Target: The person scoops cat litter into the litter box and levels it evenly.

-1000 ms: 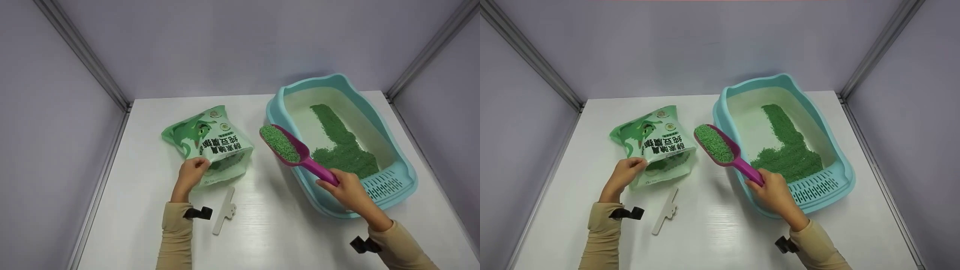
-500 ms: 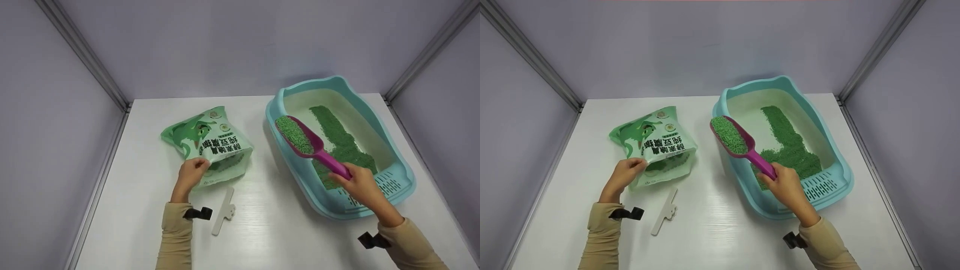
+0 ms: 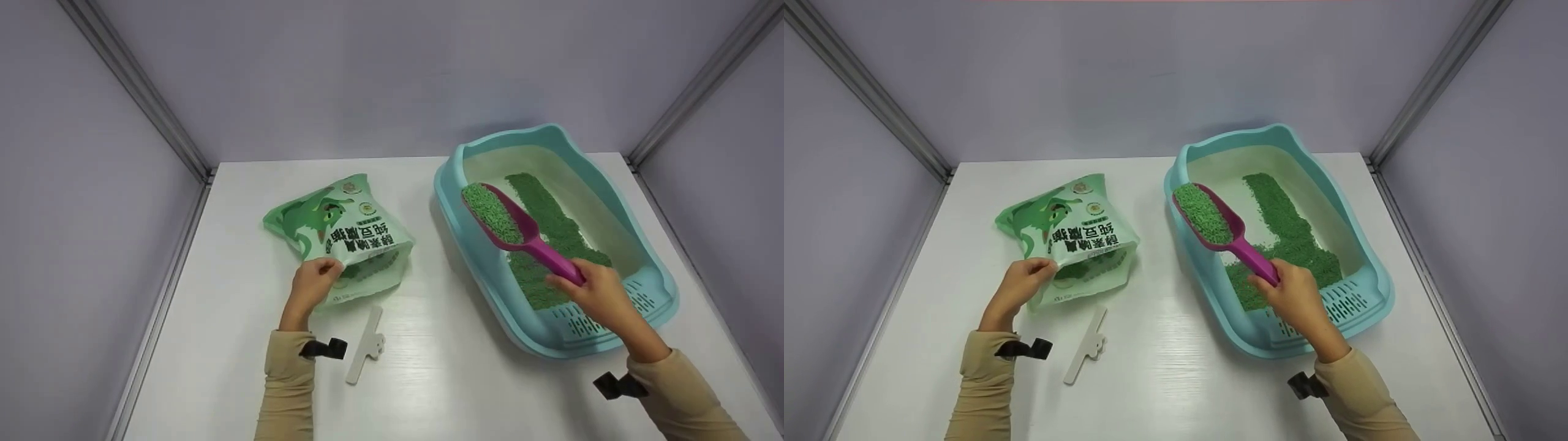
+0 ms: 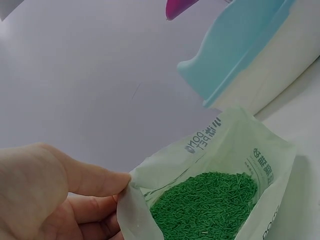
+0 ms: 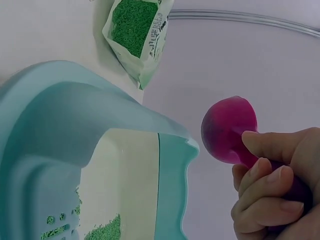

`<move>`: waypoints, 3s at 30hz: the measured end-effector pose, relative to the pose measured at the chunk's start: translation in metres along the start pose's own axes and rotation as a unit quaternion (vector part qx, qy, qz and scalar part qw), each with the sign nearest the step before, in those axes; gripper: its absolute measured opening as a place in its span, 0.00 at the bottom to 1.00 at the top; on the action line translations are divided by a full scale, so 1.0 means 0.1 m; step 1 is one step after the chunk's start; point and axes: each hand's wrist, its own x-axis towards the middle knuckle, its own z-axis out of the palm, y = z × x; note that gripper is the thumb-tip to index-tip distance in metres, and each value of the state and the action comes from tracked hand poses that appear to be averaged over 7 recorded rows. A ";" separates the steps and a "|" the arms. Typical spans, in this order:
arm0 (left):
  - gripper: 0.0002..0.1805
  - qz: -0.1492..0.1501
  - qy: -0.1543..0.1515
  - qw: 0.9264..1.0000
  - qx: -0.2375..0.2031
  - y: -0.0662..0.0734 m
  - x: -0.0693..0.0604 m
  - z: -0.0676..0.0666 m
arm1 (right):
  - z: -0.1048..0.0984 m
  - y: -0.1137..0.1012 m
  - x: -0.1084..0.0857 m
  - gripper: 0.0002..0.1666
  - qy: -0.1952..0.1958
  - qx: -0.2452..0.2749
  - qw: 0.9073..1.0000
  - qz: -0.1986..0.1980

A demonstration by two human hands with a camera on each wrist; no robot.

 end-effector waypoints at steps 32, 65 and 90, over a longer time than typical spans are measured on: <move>0.14 -0.024 0.000 1.000 0.003 0.03 0.00 -0.01 | -0.35 0.25 0.43 0.27 -0.034 -0.012 0.998 0.047; 0.12 0.004 0.001 1.000 0.003 -0.02 0.02 -0.01 | -0.48 0.52 1.05 0.25 -0.097 -0.047 0.988 0.106; 0.12 -0.011 0.005 1.000 -0.005 -0.06 0.04 0.01 | -0.23 0.66 1.39 0.21 -0.076 -0.024 0.988 0.129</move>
